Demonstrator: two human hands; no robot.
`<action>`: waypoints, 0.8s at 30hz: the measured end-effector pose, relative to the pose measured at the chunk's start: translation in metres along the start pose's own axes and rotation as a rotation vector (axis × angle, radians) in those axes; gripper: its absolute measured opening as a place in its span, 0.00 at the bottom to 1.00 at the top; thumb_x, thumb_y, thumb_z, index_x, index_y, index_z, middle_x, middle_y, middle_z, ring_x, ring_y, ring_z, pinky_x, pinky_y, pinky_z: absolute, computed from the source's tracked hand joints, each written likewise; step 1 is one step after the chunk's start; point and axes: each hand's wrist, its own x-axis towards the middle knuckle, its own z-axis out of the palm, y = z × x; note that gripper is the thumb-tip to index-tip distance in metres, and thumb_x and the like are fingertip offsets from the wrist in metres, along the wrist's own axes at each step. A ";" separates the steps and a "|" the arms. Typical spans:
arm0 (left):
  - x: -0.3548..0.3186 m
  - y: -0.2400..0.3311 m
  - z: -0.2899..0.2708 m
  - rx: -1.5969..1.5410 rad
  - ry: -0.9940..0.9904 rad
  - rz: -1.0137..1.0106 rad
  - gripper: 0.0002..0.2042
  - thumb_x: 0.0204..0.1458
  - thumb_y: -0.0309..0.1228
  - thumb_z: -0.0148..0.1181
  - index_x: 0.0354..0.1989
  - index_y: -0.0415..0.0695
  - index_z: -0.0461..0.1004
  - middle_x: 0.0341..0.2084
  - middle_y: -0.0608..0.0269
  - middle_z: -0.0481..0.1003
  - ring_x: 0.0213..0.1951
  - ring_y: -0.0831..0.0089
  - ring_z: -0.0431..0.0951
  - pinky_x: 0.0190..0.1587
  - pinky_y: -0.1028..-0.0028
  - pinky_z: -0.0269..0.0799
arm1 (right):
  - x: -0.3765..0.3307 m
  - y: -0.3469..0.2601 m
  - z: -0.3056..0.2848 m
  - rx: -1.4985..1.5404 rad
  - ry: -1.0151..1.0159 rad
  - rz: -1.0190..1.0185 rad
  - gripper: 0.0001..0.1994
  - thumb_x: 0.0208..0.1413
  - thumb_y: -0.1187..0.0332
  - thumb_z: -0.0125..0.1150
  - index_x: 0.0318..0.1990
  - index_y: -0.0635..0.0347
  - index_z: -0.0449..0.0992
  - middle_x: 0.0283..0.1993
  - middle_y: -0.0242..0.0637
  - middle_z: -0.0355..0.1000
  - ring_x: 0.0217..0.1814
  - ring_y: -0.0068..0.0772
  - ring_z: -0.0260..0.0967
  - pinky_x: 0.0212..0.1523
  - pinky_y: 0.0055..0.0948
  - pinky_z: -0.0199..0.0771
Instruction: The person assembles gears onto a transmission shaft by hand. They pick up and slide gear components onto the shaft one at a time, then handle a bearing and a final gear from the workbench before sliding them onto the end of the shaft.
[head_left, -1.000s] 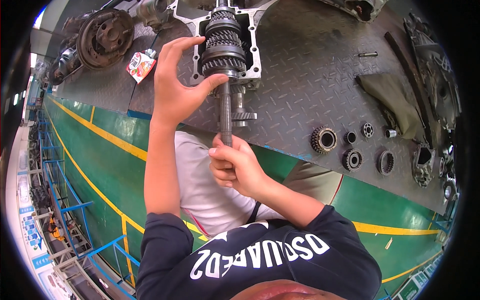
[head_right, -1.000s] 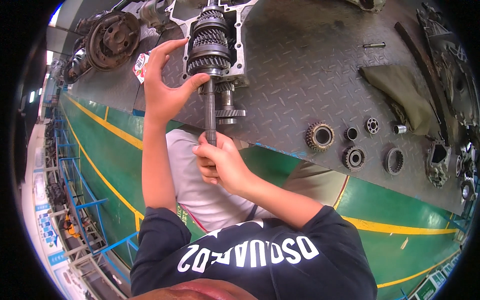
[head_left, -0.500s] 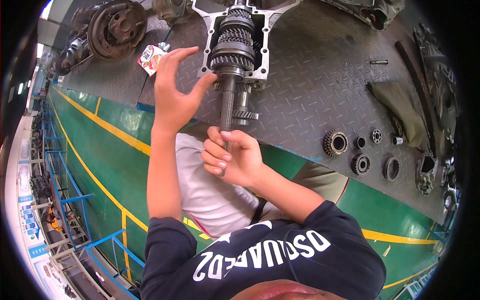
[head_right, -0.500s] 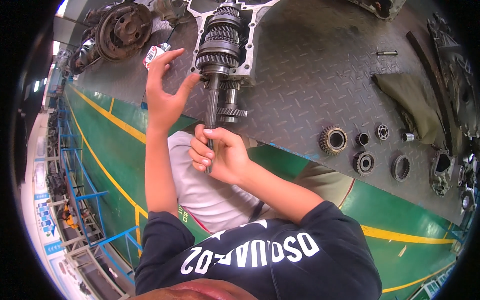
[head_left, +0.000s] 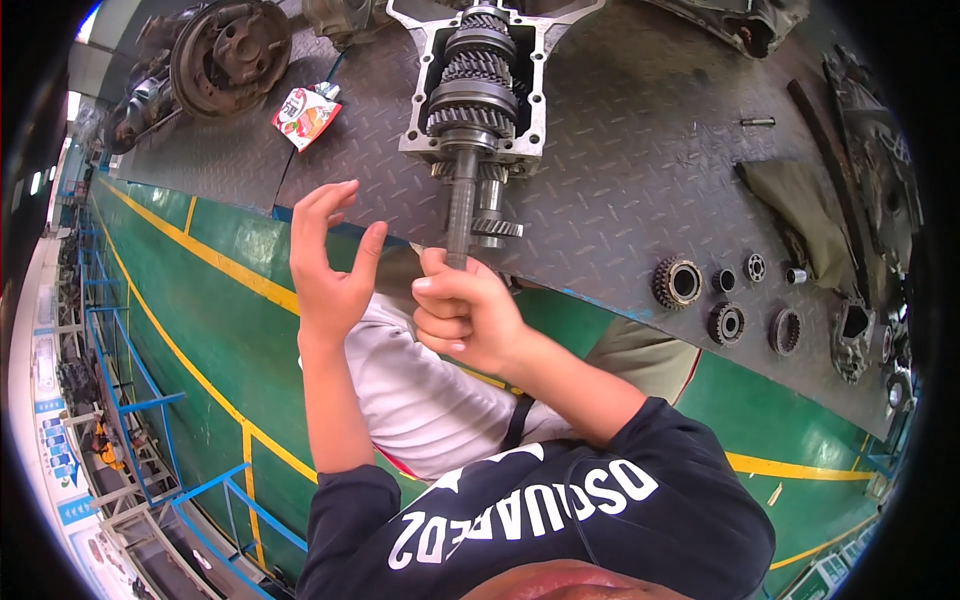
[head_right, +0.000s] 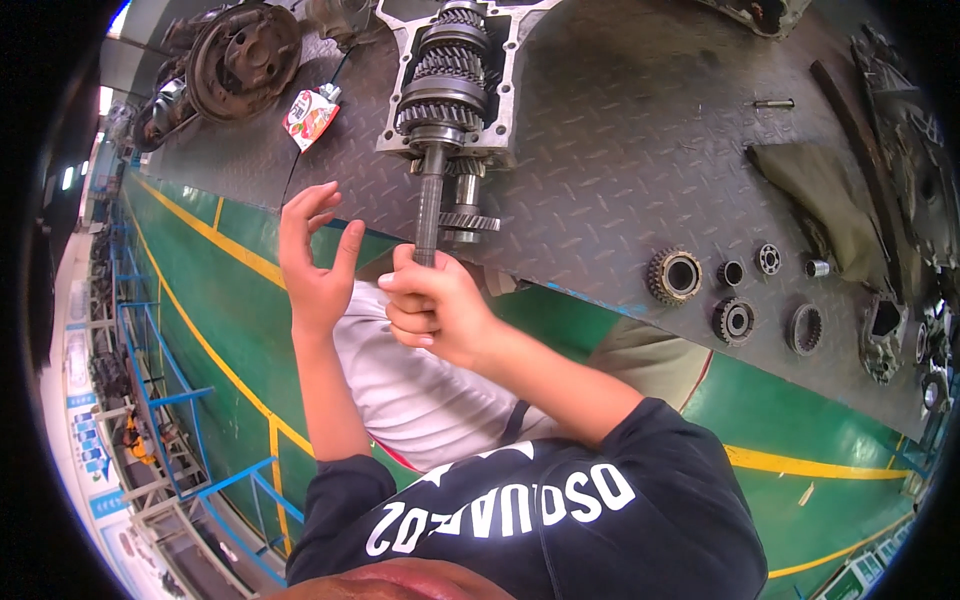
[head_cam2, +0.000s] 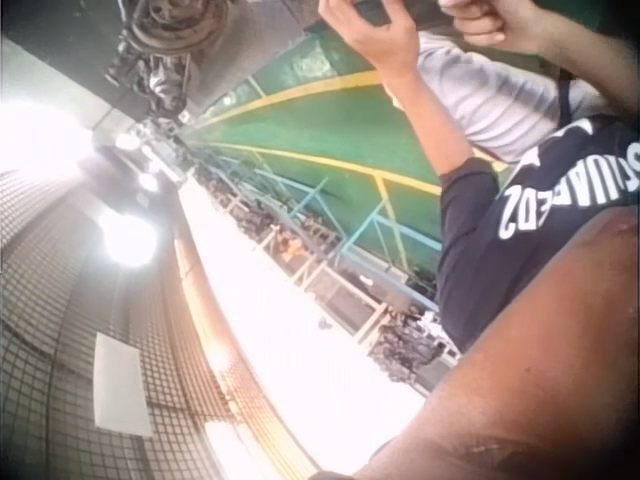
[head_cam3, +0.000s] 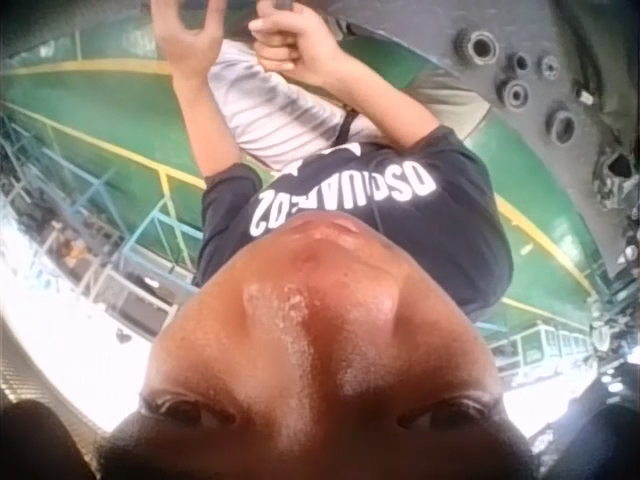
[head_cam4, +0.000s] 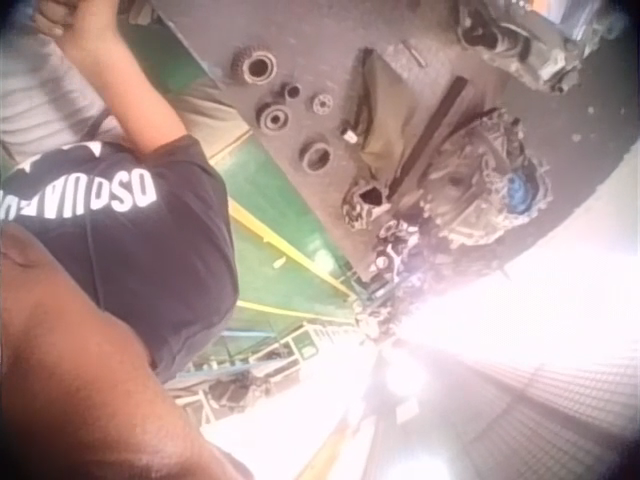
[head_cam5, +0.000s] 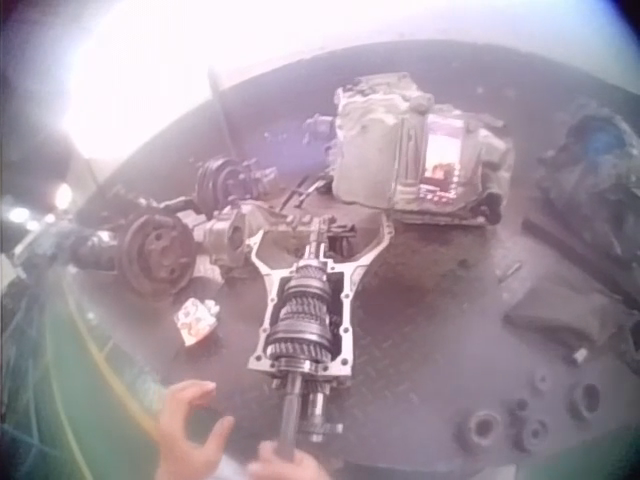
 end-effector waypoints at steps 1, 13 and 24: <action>-0.002 0.001 0.000 0.007 -0.019 -0.003 0.22 0.57 0.26 0.74 0.60 0.43 0.77 0.57 0.57 0.77 0.54 0.63 0.80 0.55 0.64 0.76 | 0.004 -0.004 -0.014 0.111 -0.225 0.048 0.17 0.70 0.69 0.55 0.30 0.47 0.54 0.17 0.19 0.46 0.13 0.19 0.42 0.18 0.26 0.50; 0.037 0.016 0.028 -0.225 0.002 0.008 0.16 0.54 0.29 0.77 0.49 0.42 0.80 0.44 0.64 0.80 0.45 0.70 0.79 0.49 0.70 0.73 | 0.023 0.003 -0.043 0.334 -0.668 0.150 0.16 0.75 0.57 0.51 0.33 0.48 0.56 0.20 0.21 0.50 0.17 0.21 0.47 0.22 0.27 0.59; 0.110 0.004 0.058 -0.147 -0.060 0.180 0.27 0.35 0.38 0.89 0.40 0.44 0.77 0.37 0.68 0.74 0.40 0.70 0.73 0.46 0.70 0.70 | -0.021 -0.007 0.009 -0.071 0.044 -0.116 0.13 0.69 0.65 0.55 0.55 0.60 0.68 0.36 0.36 0.68 0.35 0.31 0.68 0.42 0.35 0.72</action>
